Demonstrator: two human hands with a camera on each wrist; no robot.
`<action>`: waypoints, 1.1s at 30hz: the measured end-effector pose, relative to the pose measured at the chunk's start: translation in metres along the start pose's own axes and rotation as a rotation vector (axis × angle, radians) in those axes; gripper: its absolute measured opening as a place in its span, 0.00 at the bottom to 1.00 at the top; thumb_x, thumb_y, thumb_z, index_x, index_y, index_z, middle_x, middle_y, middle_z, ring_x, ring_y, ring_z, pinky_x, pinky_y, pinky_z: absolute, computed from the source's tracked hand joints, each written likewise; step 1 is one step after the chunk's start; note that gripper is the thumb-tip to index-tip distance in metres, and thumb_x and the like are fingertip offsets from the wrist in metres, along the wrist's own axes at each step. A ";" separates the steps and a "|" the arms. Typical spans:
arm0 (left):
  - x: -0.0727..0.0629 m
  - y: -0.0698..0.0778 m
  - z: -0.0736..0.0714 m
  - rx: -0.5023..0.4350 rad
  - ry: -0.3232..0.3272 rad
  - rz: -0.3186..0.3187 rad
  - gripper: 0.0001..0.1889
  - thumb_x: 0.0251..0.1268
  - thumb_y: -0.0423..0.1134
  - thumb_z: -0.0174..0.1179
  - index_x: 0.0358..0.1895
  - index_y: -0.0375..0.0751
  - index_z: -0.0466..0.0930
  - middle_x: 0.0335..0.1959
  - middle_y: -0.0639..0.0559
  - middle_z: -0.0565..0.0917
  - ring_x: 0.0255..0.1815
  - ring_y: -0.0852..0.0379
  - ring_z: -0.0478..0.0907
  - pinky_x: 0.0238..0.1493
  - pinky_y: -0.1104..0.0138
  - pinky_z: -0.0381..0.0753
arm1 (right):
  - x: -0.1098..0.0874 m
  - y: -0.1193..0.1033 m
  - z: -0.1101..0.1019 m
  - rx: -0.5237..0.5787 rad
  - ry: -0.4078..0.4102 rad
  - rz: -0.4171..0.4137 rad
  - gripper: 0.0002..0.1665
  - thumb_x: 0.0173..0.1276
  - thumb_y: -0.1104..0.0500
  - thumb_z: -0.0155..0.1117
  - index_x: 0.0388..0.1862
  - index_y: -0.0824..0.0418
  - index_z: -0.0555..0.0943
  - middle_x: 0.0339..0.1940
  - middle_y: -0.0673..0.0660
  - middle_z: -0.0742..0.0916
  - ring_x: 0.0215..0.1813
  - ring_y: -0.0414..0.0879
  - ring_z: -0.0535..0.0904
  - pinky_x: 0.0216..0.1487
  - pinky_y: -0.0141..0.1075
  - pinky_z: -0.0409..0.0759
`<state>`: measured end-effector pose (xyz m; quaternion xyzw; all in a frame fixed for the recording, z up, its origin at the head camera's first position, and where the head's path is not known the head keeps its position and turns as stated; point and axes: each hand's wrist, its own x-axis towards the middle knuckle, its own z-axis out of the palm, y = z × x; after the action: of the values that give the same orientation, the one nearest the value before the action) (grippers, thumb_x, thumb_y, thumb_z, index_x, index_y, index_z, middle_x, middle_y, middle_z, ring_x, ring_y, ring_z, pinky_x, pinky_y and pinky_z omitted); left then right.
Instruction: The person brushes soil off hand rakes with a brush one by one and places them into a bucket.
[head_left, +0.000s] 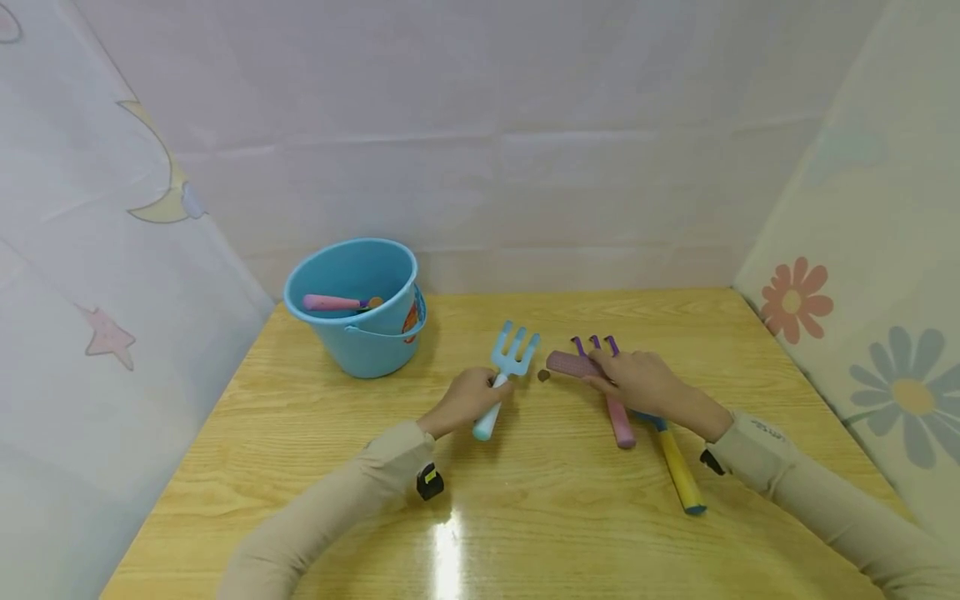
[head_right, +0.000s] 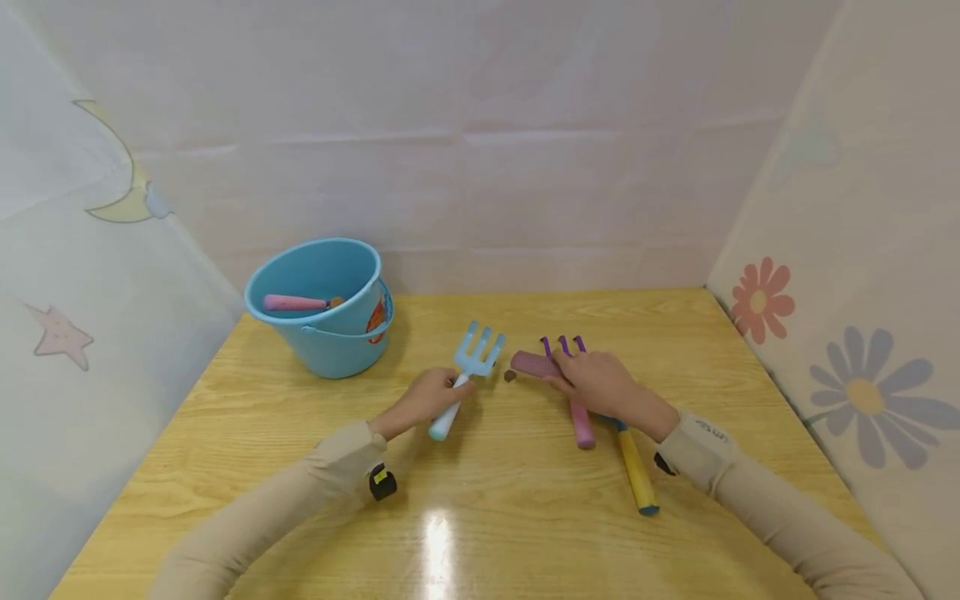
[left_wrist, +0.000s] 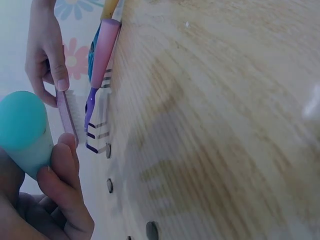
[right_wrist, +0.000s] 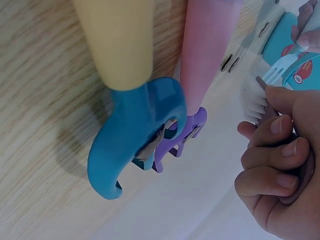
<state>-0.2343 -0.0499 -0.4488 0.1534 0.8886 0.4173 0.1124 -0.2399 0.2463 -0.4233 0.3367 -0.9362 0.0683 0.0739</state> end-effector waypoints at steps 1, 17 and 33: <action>0.001 0.000 -0.002 0.006 0.001 0.008 0.20 0.72 0.46 0.56 0.19 0.43 0.69 0.13 0.54 0.71 0.13 0.62 0.67 0.16 0.71 0.67 | 0.000 0.000 0.000 0.002 -0.004 0.004 0.20 0.72 0.52 0.63 0.51 0.67 0.78 0.11 0.43 0.67 0.11 0.34 0.56 0.14 0.27 0.52; -0.001 0.004 -0.012 -0.041 -0.029 0.002 0.18 0.72 0.43 0.55 0.34 0.28 0.81 0.18 0.47 0.82 0.15 0.56 0.77 0.19 0.65 0.77 | -0.002 0.000 0.003 -0.008 -0.018 0.014 0.21 0.72 0.52 0.63 0.52 0.68 0.78 0.10 0.44 0.66 0.11 0.35 0.58 0.14 0.27 0.53; -0.002 0.006 -0.019 -0.029 -0.010 0.021 0.23 0.76 0.48 0.51 0.37 0.27 0.81 0.17 0.51 0.81 0.15 0.56 0.77 0.20 0.64 0.77 | -0.004 -0.002 -0.001 -0.007 -0.055 0.038 0.23 0.73 0.51 0.62 0.55 0.69 0.77 0.10 0.44 0.66 0.12 0.34 0.57 0.14 0.27 0.53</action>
<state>-0.2382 -0.0609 -0.4323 0.1633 0.8803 0.4306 0.1144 -0.2352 0.2476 -0.4227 0.3205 -0.9443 0.0571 0.0483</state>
